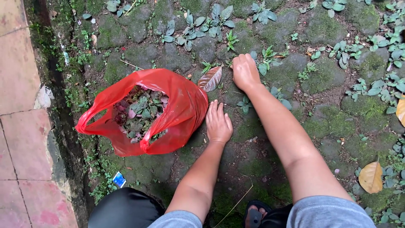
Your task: Picking up fallen leaves and pulling small weeds from a paved outdoor area and placing them into a red plastic bag.
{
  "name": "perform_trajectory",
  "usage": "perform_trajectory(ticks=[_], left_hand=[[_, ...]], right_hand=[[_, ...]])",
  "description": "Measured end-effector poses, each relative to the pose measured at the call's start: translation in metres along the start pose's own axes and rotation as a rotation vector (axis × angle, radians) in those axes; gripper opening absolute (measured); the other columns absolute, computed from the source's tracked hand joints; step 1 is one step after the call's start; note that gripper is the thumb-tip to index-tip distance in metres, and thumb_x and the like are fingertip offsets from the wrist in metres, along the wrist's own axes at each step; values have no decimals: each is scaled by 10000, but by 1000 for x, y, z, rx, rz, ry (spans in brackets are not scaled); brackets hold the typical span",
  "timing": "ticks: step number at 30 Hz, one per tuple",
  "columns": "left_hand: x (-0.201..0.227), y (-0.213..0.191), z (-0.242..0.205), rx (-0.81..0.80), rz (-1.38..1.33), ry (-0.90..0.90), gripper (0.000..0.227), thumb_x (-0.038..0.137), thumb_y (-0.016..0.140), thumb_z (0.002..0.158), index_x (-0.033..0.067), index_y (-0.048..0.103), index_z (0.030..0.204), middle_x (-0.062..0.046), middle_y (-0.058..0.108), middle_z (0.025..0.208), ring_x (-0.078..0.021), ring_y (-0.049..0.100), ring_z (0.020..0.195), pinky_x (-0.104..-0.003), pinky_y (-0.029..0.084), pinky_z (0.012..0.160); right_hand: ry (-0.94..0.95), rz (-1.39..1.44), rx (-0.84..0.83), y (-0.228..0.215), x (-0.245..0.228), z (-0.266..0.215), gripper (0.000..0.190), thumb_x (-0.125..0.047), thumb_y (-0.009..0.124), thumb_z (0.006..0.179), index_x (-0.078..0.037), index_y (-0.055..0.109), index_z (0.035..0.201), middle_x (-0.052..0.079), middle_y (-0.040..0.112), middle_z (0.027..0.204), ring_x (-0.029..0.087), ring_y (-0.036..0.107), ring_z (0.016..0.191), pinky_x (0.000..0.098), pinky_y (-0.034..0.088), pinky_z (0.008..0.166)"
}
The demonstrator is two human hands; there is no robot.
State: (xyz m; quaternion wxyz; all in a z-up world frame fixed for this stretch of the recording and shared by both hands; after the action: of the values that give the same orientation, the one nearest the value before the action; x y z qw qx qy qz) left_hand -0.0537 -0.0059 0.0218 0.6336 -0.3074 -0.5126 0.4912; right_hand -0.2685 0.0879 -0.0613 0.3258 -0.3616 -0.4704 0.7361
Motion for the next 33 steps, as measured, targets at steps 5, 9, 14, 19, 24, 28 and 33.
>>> perform_trajectory(ticks=[5,9,14,19,24,28,33], left_hand=[[-1,3,-4,-14,-11,-15,405,179,505,964,24,549,1336,-198,513,1450,-372,496,1393,-500,427,1131],[0,-2,-1,-12,-3,-15,398,180,504,965,26,561,1327,-195,515,1453,-366,496,1393,-494,421,1137],[-1,3,-4,-151,-31,-95,443,191,460,999,-4,550,1386,-194,485,1534,-364,424,1461,-485,350,1206],[-3,7,-5,-66,-19,-46,416,182,475,991,9,552,1361,-200,498,1494,-370,460,1427,-494,394,1163],[-3,5,-6,24,-9,6,399,171,490,969,20,557,1332,-207,518,1444,-380,501,1384,-500,429,1120],[-2,4,-8,34,-8,7,398,173,496,966,20,562,1328,-207,525,1441,-378,505,1381,-496,430,1118],[-2,3,-5,40,-9,19,400,162,514,954,14,562,1322,-213,527,1438,-382,506,1377,-497,427,1120]], right_hand=[[76,404,-220,-51,19,5,281,-295,627,1055,-21,657,999,198,636,923,429,638,924,514,510,850],[238,536,-130,-67,64,2,251,-285,643,1044,-49,628,958,186,591,923,432,619,975,510,504,847],[341,291,-196,-108,76,1,140,-82,578,918,24,510,979,194,569,943,392,561,850,529,459,705],[144,179,-199,-132,45,-10,373,-100,643,896,-20,702,1255,187,678,1127,354,642,1076,484,544,957],[-17,18,-59,-88,52,-32,403,-252,807,876,-12,713,1186,131,576,1044,335,569,1039,412,524,908],[10,-117,11,-72,52,-33,247,-183,815,827,-15,654,914,120,543,935,333,571,966,406,534,826],[174,-158,-48,-104,40,-25,495,-268,774,903,23,601,1264,180,504,1231,333,549,1062,421,544,836]])
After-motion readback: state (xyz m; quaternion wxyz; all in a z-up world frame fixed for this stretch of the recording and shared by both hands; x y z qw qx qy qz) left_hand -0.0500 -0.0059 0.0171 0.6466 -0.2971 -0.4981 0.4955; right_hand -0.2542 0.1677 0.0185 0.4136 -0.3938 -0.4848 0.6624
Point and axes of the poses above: each hand's wrist, its own z-axis towards the middle knuckle, its own y-axis out of the palm, x = y × z, the point moved 5 cm from there along z, towards the middle knuckle
